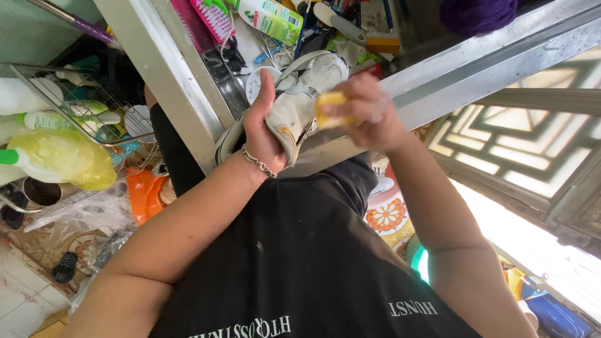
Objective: Cleaning a sneaker with a sponge and soapy water in a sink
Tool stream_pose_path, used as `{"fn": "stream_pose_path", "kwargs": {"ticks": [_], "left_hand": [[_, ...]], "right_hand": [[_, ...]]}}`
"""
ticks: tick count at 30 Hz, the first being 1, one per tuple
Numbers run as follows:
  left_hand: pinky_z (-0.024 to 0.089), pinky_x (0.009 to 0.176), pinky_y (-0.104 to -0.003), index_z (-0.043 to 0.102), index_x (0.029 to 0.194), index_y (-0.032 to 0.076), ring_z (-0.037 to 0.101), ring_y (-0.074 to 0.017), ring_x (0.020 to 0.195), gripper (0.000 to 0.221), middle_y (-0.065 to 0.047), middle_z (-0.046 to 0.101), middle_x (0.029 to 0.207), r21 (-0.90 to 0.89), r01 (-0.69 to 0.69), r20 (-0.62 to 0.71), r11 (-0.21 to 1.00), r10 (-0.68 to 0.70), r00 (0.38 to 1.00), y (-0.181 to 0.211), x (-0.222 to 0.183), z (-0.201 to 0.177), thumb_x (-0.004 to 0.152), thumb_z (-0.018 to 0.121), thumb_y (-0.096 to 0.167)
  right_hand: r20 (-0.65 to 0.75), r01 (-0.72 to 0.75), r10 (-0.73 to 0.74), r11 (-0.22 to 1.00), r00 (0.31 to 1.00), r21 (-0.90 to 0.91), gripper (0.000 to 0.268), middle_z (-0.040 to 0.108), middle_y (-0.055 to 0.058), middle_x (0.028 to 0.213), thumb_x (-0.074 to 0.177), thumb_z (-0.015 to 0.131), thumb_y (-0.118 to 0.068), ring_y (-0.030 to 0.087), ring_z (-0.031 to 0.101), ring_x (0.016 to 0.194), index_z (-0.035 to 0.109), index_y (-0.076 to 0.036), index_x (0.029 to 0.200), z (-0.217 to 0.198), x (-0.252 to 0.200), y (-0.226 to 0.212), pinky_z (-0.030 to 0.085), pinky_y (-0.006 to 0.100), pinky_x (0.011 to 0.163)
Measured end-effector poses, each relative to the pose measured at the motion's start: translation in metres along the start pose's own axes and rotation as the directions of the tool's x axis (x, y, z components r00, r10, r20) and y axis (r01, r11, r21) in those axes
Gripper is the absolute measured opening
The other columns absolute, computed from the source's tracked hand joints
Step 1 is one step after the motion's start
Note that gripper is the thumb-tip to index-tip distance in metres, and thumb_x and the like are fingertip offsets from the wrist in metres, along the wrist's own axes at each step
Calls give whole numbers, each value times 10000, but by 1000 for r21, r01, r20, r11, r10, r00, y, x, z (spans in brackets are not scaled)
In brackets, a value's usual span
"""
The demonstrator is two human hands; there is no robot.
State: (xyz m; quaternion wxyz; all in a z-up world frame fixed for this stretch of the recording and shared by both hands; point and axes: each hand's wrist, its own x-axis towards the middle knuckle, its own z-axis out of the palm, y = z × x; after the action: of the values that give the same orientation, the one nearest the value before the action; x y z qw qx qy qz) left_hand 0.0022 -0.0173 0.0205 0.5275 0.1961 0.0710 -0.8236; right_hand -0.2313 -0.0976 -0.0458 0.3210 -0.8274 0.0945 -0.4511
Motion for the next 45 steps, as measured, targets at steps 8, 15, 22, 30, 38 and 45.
{"fn": "stream_pose_path", "kwargs": {"ticks": [8, 15, 22, 30, 38, 45], "left_hand": [[534, 1409, -575, 586, 1751, -104, 669, -436, 1609, 1176, -308, 694, 1695, -13, -18, 11, 1000, 18, 1000, 6, 1, 2, 1041, 652, 831], [642, 1166, -470, 611, 1729, -63, 757, -352, 1421, 1049, -220, 766, 1556, 116, -33, 84, 993, 23, 996, -8, 0, -56, 1065, 855, 711], [462, 1476, -616, 636, 1777, -42, 630, -378, 1665, 817, -245, 698, 1751, 123, -401, -4, 908, 405, 914, -12, -10, 10, 1289, 797, 593], [447, 1476, -707, 607, 1739, -130, 585, -496, 1698, 1246, -322, 644, 1748, -92, -287, -34, 954, 285, 958, 5, -30, 28, 1072, 732, 914], [514, 1442, -681, 610, 1743, -107, 651, -499, 1640, 1279, -326, 700, 1695, -121, -223, 16, 967, 226, 974, 25, -23, 20, 1005, 700, 933], [581, 1407, -656, 613, 1747, -84, 718, -502, 1583, 1315, -329, 757, 1643, -142, -129, 72, 981, 140, 988, 39, -16, 14, 937, 668, 951]], "right_hand": [[-4, -76, 77, 981, 997, -178, 366, 678, 109, 1256, 1282, 819, -222, 264, 674, 1101, 655, -172, 1606, 0, -14, 1, 562, 411, 921], [-19, -293, 294, 942, 956, -166, 414, 721, 170, 1332, 1269, 873, -280, 337, 721, 1152, 730, -187, 1646, 35, -6, -47, 608, 490, 1007], [-341, -326, 277, 941, 899, -96, 452, 654, 349, 1302, 1193, 930, -188, 414, 668, 973, 765, 42, 1545, 32, -9, -47, 608, 538, 801], [-363, -243, 192, 965, 912, -99, 404, 670, 349, 1238, 1163, 924, -175, 384, 657, 925, 834, 69, 1471, 51, 6, -37, 599, 483, 739], [-318, -240, 194, 964, 928, -112, 373, 673, 297, 1167, 1149, 923, -158, 325, 628, 883, 878, 51, 1455, 57, 10, -37, 586, 416, 695], [-394, -240, 141, 947, 908, -214, 486, 634, 106, 1180, 1115, 751, 76, 258, 610, 1061, 582, -118, 1527, 49, 8, -6, 584, 403, 852]]}}
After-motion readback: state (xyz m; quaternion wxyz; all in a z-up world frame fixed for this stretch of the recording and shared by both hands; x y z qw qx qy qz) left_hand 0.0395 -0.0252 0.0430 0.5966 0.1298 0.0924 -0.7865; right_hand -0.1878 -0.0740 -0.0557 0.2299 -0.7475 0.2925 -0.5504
